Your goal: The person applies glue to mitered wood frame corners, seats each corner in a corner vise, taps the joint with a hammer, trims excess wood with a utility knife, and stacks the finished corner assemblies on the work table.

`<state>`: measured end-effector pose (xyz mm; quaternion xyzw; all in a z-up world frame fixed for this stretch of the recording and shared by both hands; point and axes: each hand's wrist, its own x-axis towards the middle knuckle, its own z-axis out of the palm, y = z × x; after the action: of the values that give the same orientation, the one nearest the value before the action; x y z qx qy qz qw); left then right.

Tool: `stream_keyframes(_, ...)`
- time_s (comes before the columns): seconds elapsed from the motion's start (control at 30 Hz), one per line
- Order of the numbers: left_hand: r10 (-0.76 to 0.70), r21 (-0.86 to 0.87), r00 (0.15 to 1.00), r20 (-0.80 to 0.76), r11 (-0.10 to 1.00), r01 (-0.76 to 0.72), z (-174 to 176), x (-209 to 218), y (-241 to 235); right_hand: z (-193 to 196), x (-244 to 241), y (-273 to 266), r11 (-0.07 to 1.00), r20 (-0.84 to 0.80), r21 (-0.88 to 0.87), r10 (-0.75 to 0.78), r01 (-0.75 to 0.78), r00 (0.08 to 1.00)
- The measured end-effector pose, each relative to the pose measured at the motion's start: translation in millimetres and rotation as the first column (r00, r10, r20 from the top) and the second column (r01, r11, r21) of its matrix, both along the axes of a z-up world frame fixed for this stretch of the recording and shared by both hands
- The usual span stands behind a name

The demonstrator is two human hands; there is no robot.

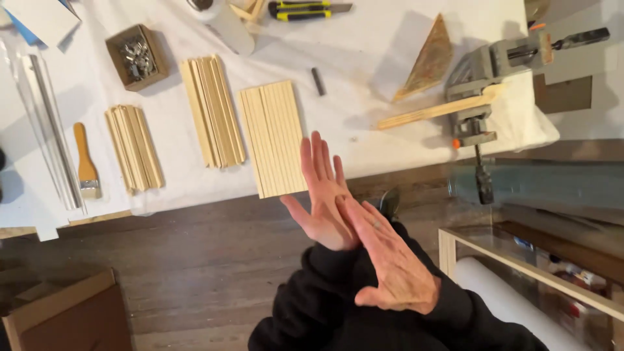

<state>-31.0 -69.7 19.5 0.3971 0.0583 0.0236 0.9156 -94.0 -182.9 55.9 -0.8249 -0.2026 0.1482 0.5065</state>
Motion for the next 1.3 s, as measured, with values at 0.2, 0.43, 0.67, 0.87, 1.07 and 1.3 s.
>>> stream_keyframes(0.2,-0.069,-0.100,0.998,-0.008,0.993,0.068,8.6,-17.2,-51.4,12.4,-25.0,-50.5,0.997,-0.005,0.031,-0.068,0.068,0.998)
stream_keyframes(0.43,-0.208,-0.225,0.976,-0.066,0.956,0.189,-19.2,-74.9,-130.4,6.0,-36.7,-117.6,0.981,-0.047,0.107,-0.158,0.163,0.986)
stream_keyframes(0.67,-0.134,0.371,0.990,-0.036,0.918,0.138,-99.2,-29.7,-58.5,-37.1,-94.1,-203.9,0.866,-0.378,0.048,-0.446,0.498,0.811)
stream_keyframes(0.87,-0.080,0.984,0.986,-0.145,-0.118,0.135,-209.8,29.9,-1.0,-98.9,-147.4,-246.4,0.749,-0.488,-0.199,-0.635,0.632,0.599)
stream_keyframes(1.07,0.054,0.957,0.984,-0.171,-0.228,0.179,-214.1,53.7,-24.0,-91.5,-129.9,-240.4,0.776,-0.514,-0.058,-0.562,0.628,0.648)
stream_keyframes(1.3,0.220,0.969,0.972,-0.079,-0.211,0.127,-236.2,50.4,-35.7,-61.6,-90.4,-227.0,0.872,-0.453,-0.086,-0.464,0.481,0.761)
